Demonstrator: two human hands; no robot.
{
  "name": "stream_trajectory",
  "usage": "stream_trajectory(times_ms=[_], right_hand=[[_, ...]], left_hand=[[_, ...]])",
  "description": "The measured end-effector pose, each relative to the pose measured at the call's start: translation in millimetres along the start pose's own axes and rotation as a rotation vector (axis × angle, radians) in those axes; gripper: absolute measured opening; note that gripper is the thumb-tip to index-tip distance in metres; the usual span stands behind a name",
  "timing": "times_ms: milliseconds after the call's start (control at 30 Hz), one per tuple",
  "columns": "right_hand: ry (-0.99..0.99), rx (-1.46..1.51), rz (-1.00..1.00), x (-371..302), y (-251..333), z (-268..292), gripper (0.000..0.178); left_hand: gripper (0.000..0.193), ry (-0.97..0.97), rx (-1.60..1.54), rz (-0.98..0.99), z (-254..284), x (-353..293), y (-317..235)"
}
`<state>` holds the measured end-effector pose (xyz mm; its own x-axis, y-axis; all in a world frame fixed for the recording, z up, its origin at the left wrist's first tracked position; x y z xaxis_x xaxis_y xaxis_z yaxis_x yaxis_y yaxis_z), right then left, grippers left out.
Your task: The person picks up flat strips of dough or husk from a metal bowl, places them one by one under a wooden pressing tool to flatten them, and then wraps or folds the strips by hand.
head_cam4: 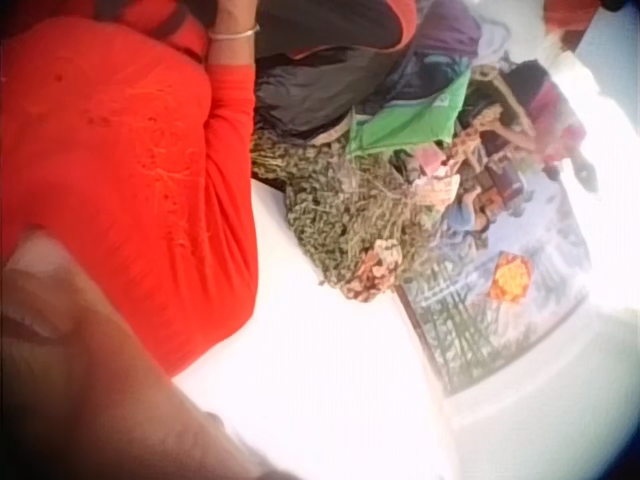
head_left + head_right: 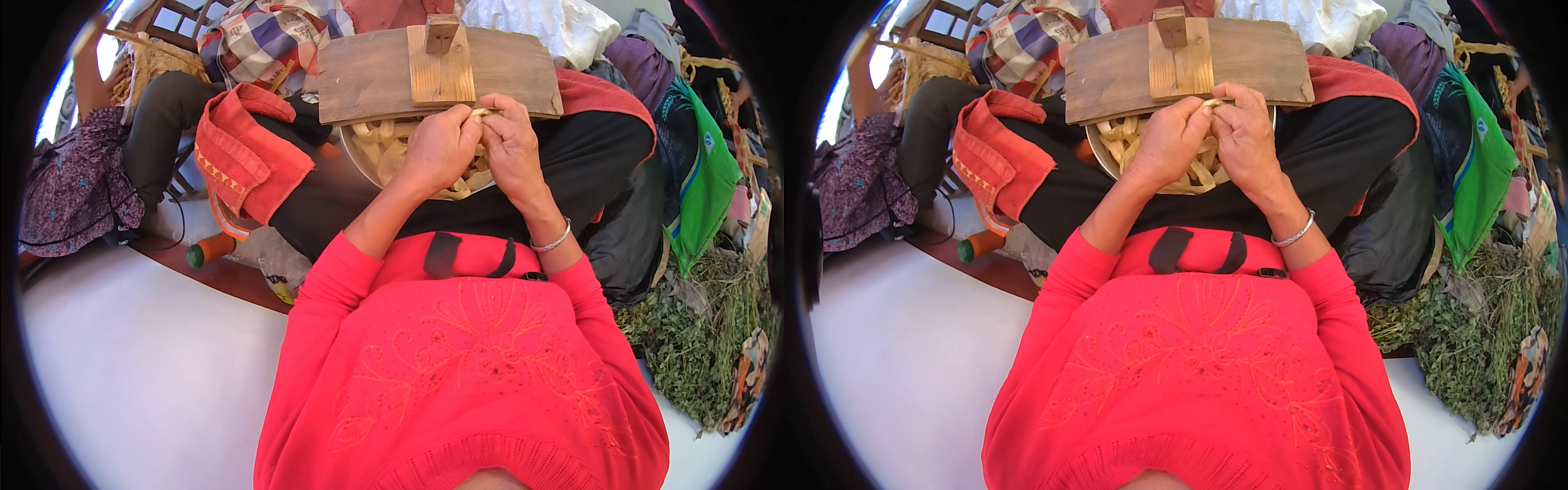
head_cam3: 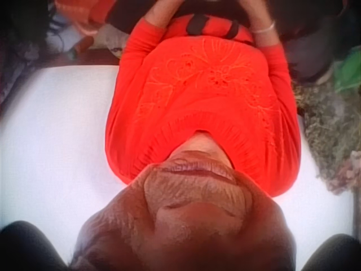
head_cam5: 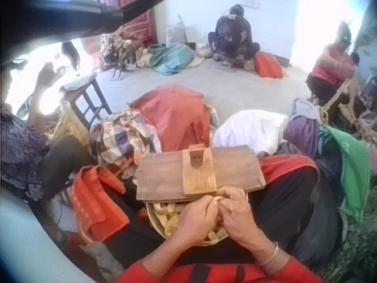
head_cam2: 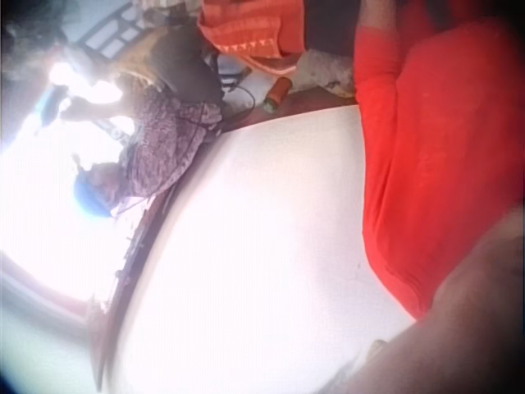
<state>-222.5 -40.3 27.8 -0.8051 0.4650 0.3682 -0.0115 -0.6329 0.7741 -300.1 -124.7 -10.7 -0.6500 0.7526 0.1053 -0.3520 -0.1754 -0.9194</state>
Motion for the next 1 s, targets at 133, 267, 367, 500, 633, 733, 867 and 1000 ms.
stream_trajectory(times_ms=[133,267,367,500,633,733,867,1000], right_hand=[[-0.055,0.091,-0.044,6,5,7,0.005],[-0.105,0.172,-0.092,21,-14,7,0.007],[-0.004,0.455,-0.326,15,-45,-1,0.018],[0.019,0.559,-0.32,21,-47,11,0.045],[0.317,0.278,-0.2,40,-15,11,0.04],[0.643,0.54,-0.42,29,-14,-23,0.032],[0.742,0.69,-0.63,20,-34,-29,0.017],[0.575,0.75,-0.654,34,-44,-23,0.012]], left_hand=[[0.028,-0.036,-0.496,0.182,-12,-1,18],[0.026,-0.017,-0.725,0.364,-19,-34,23],[0.022,-0.01,-0.527,0.253,-7,-53,21],[0.012,-0.115,0.403,-0.213,35,-42,-25],[0.01,-0.045,0.523,-0.366,36,-31,-47],[0.012,0.038,0.364,-0.32,33,-17,-39],[0.023,0.266,-0.087,0.025,28,-5,-5],[0.024,0.276,-0.362,0.13,36,10,13]])
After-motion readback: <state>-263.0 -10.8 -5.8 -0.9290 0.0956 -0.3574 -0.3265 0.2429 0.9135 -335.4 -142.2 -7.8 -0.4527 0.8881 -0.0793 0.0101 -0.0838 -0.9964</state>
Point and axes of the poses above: each hand's wrist, its own x-axis towards the middle knuckle, its own z-axis out of the back of the hand, y = z × x, the point moved 9 cm from there along x, towards the middle knuckle, and after that the axes turned 4 degrees about -z, right-handed, at the moved point
